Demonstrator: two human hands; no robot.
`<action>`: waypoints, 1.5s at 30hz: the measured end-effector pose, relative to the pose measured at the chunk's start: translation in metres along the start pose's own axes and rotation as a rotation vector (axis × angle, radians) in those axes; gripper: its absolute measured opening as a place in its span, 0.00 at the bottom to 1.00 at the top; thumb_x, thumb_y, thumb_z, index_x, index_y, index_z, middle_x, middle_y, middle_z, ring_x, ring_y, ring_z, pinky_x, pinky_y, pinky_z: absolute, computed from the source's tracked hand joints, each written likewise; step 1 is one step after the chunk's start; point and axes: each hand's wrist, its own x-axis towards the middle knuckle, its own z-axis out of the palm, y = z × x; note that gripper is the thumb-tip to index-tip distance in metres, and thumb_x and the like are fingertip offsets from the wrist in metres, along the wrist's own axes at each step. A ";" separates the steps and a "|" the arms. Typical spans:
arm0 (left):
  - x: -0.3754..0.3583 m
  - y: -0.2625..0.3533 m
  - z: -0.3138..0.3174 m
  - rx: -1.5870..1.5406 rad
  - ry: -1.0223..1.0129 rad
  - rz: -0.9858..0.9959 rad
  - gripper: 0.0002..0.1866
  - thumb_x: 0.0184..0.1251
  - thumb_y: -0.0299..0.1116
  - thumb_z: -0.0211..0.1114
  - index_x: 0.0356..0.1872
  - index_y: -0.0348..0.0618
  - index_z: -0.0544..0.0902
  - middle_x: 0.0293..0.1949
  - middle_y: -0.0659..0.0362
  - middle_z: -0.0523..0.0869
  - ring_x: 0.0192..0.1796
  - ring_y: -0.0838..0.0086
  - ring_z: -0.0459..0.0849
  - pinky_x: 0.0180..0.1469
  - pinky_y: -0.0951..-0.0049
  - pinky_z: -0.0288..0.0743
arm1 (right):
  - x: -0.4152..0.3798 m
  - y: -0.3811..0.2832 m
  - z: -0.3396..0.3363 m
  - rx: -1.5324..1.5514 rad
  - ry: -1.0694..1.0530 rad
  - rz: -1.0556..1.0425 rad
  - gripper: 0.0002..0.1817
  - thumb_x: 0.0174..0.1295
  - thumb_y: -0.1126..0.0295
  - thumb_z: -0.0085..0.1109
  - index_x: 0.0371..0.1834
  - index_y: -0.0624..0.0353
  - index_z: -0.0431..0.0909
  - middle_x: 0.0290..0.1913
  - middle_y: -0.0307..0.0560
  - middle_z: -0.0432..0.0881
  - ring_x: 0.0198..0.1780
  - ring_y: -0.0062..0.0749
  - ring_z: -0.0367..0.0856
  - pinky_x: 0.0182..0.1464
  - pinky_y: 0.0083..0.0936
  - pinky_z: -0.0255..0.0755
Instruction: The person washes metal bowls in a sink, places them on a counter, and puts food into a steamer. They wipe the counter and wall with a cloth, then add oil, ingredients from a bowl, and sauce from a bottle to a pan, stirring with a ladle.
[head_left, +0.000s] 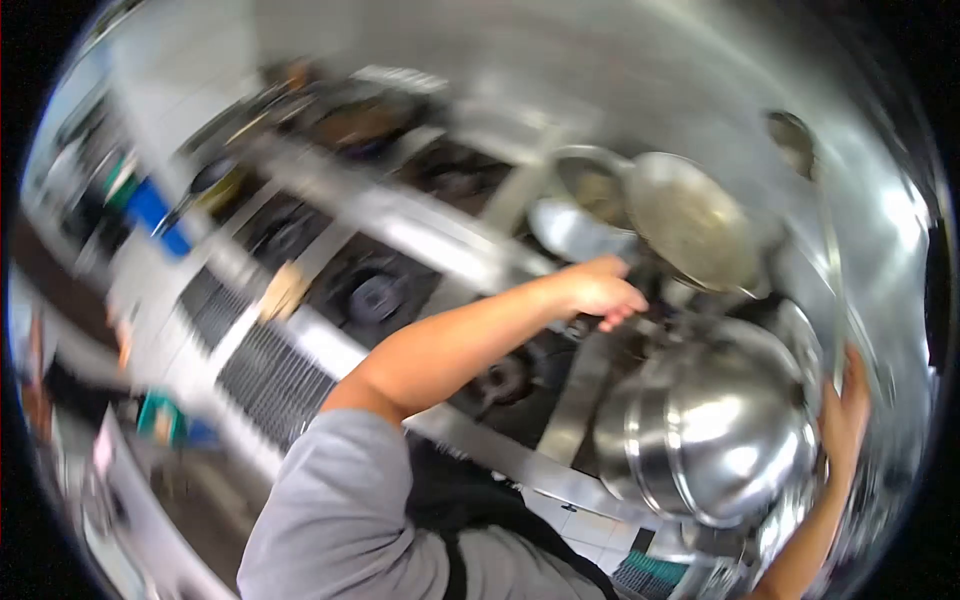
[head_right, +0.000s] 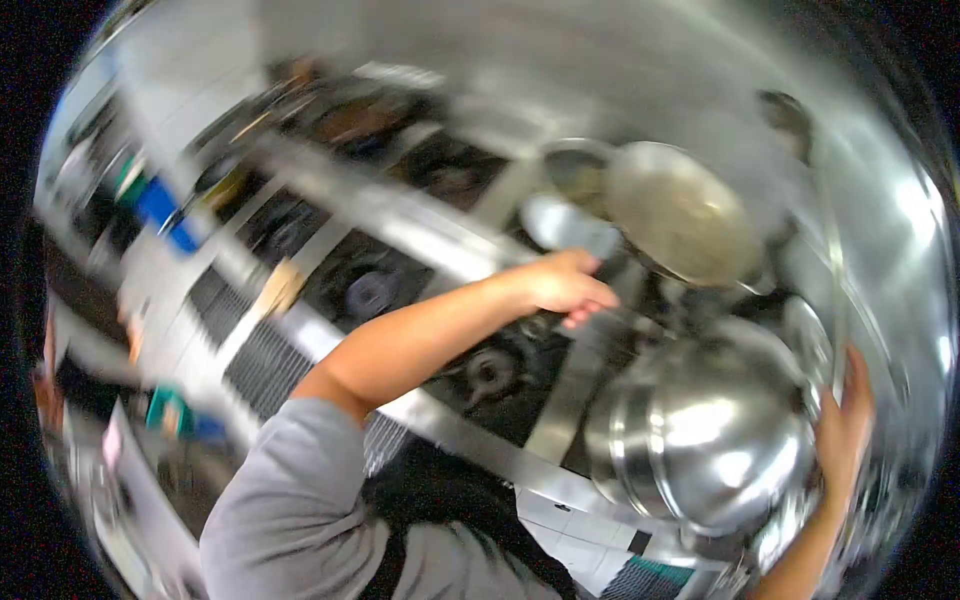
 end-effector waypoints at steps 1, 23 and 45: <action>-0.024 -0.012 -0.008 0.051 0.047 0.046 0.14 0.61 0.30 0.69 0.33 0.29 0.74 0.20 0.58 0.78 0.18 0.75 0.76 0.20 0.71 0.72 | -0.008 -0.035 -0.002 0.136 -0.068 0.277 0.30 0.61 0.79 0.52 0.71 0.62 0.65 0.48 0.47 0.82 0.25 0.15 0.72 0.24 0.16 0.65; -0.379 -0.276 -0.275 0.106 0.371 -0.260 0.10 0.63 0.27 0.65 0.40 0.30 0.76 0.14 0.59 0.76 0.14 0.75 0.75 0.18 0.70 0.69 | -0.223 -0.329 0.301 1.139 -0.782 0.688 0.24 0.56 0.83 0.60 0.58 0.67 0.72 0.26 0.45 0.78 0.14 0.21 0.70 0.12 0.19 0.62; -0.366 -0.320 -0.380 -0.014 0.290 -0.259 0.11 0.68 0.31 0.65 0.32 0.33 0.75 0.17 0.61 0.76 0.15 0.77 0.73 0.17 0.73 0.68 | -0.319 -0.346 0.484 1.215 -0.581 0.972 0.13 0.62 0.75 0.59 0.49 0.58 0.70 0.21 0.41 0.72 0.14 0.29 0.72 0.14 0.30 0.69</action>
